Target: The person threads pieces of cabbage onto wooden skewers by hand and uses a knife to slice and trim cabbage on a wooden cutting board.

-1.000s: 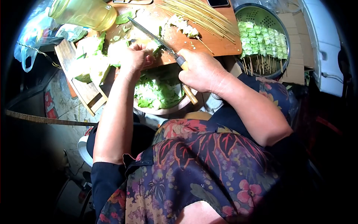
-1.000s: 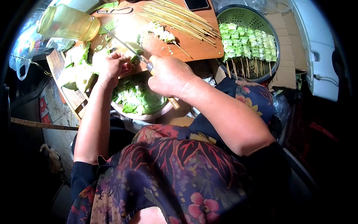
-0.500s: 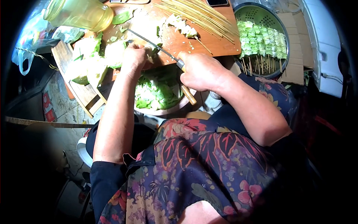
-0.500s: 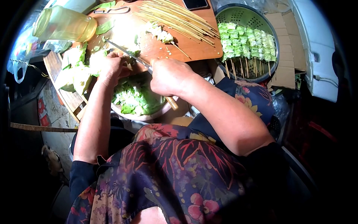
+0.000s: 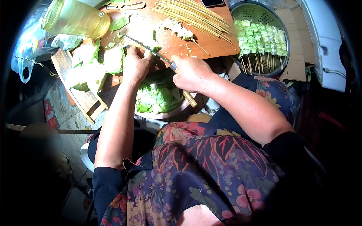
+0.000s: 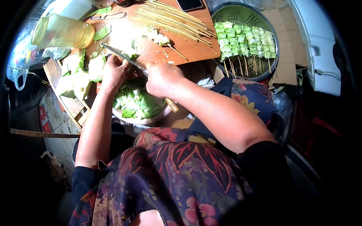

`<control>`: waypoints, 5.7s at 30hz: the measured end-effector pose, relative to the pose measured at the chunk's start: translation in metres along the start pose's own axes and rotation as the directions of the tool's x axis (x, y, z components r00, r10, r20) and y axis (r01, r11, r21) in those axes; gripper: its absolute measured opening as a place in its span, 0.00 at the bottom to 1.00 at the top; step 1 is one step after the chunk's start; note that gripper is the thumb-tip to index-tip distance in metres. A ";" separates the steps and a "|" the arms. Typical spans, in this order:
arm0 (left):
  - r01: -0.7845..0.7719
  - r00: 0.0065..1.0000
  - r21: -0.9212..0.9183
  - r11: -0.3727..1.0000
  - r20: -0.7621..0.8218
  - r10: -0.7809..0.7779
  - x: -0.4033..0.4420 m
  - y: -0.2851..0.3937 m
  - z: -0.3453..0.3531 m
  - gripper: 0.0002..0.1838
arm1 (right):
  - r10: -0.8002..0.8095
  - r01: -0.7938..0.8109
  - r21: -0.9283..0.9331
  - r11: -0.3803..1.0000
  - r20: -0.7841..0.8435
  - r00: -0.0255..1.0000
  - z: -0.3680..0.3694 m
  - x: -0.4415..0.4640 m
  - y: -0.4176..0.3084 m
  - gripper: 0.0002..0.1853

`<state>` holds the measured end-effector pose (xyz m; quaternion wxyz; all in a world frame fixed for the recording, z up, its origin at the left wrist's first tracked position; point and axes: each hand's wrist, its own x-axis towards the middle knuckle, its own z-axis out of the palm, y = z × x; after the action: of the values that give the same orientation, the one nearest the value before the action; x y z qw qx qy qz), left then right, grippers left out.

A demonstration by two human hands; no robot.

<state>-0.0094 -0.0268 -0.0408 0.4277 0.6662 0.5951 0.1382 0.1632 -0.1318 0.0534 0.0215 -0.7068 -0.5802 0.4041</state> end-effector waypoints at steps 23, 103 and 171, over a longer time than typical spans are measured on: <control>-0.246 0.939 -0.883 0.401 -0.320 -0.127 -0.048 0.070 -0.146 0.08 | -0.344 0.362 -0.192 0.912 0.121 0.931 0.017 -0.036 0.006 0.13; 0.066 0.985 -0.851 0.521 0.139 0.102 -0.073 0.067 -0.083 0.18 | -0.347 0.471 0.491 0.733 -0.326 0.879 -0.022 0.024 -0.059 0.15; -0.308 0.937 -0.916 0.256 -0.338 -0.083 -0.040 0.024 -0.130 0.16 | -0.389 0.377 0.522 0.765 -0.092 0.917 -0.026 -0.022 -0.044 0.05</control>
<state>-0.0938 -0.0087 0.0675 0.6292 0.2786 0.3989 0.6061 0.1432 -0.1247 0.1048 0.2911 -0.5355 -0.5780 0.5426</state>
